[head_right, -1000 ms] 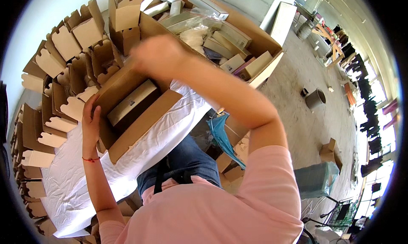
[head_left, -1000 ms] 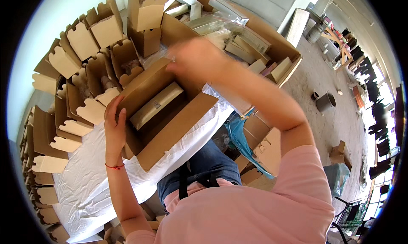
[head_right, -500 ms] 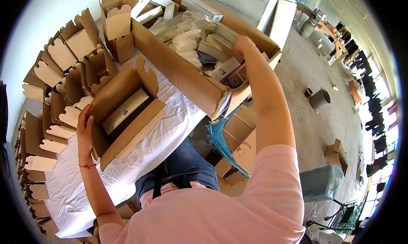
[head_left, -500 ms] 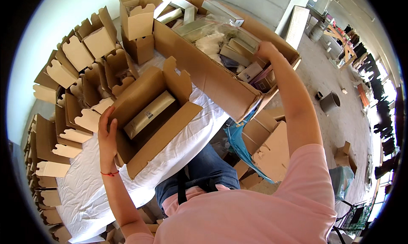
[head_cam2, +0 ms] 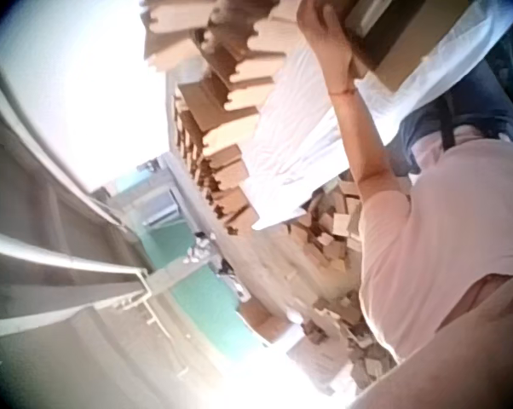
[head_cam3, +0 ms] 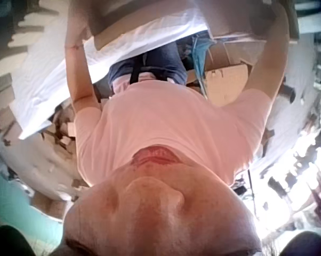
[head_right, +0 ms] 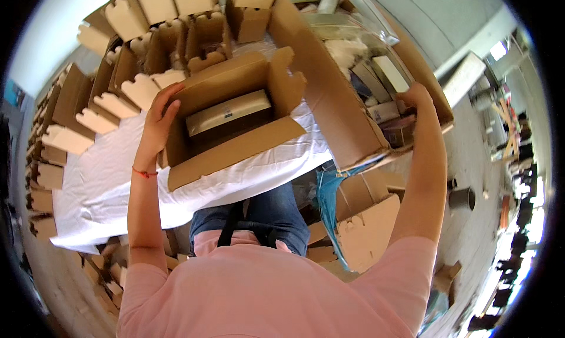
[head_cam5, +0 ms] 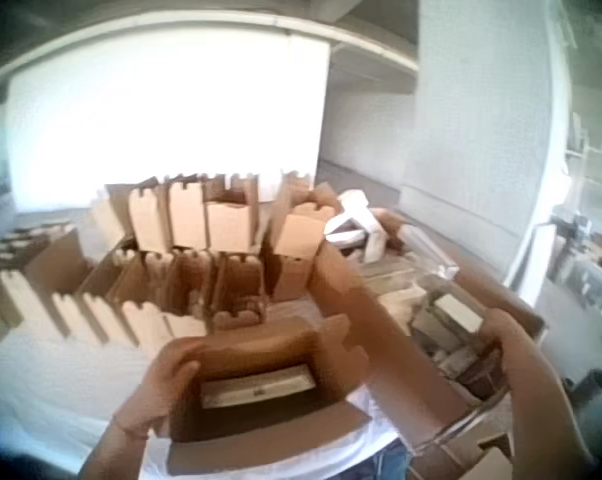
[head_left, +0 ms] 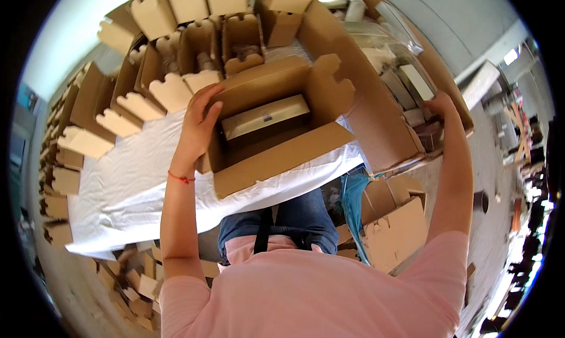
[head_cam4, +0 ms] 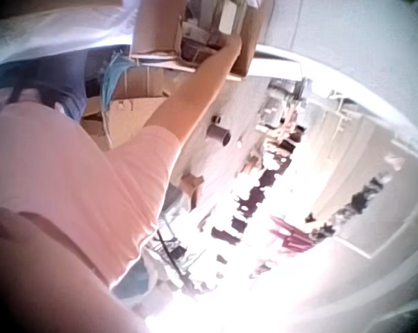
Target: The person places items into cardboard boxes. They remove a cylindrical white item from a plastic bag and place it in a box, then pack several flat white and colored boxes into larger cardboard boxes by hand.
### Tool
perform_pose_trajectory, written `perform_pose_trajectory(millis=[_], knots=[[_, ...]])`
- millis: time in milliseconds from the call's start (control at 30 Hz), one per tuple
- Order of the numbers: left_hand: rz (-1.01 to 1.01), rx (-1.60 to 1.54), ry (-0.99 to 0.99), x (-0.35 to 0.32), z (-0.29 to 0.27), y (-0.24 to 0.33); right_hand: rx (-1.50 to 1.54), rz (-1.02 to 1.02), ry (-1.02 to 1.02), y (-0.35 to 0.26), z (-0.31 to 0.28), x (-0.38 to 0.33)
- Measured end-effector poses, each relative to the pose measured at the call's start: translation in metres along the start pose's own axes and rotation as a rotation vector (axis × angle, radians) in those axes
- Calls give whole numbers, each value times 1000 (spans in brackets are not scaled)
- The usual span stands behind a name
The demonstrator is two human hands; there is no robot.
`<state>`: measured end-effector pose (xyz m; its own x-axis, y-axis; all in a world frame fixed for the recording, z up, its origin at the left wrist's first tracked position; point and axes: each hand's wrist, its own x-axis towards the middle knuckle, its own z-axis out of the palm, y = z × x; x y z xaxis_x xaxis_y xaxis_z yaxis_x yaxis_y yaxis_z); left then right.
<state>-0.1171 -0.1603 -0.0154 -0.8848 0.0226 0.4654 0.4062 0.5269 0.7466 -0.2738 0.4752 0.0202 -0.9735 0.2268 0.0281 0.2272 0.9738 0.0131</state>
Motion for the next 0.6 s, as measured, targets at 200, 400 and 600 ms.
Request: perform_pose_trajectory(millis=[200,400,600], knots=[[51,12,44,-4,1,2,492,-49,256,-55,-95,-62],[53,-59,66,-3,-1,0,956,-625,-176,-199,-160,-175],[88,-48,128,-10,-1,-4,247,-677,-752,-352,-114,-194]])
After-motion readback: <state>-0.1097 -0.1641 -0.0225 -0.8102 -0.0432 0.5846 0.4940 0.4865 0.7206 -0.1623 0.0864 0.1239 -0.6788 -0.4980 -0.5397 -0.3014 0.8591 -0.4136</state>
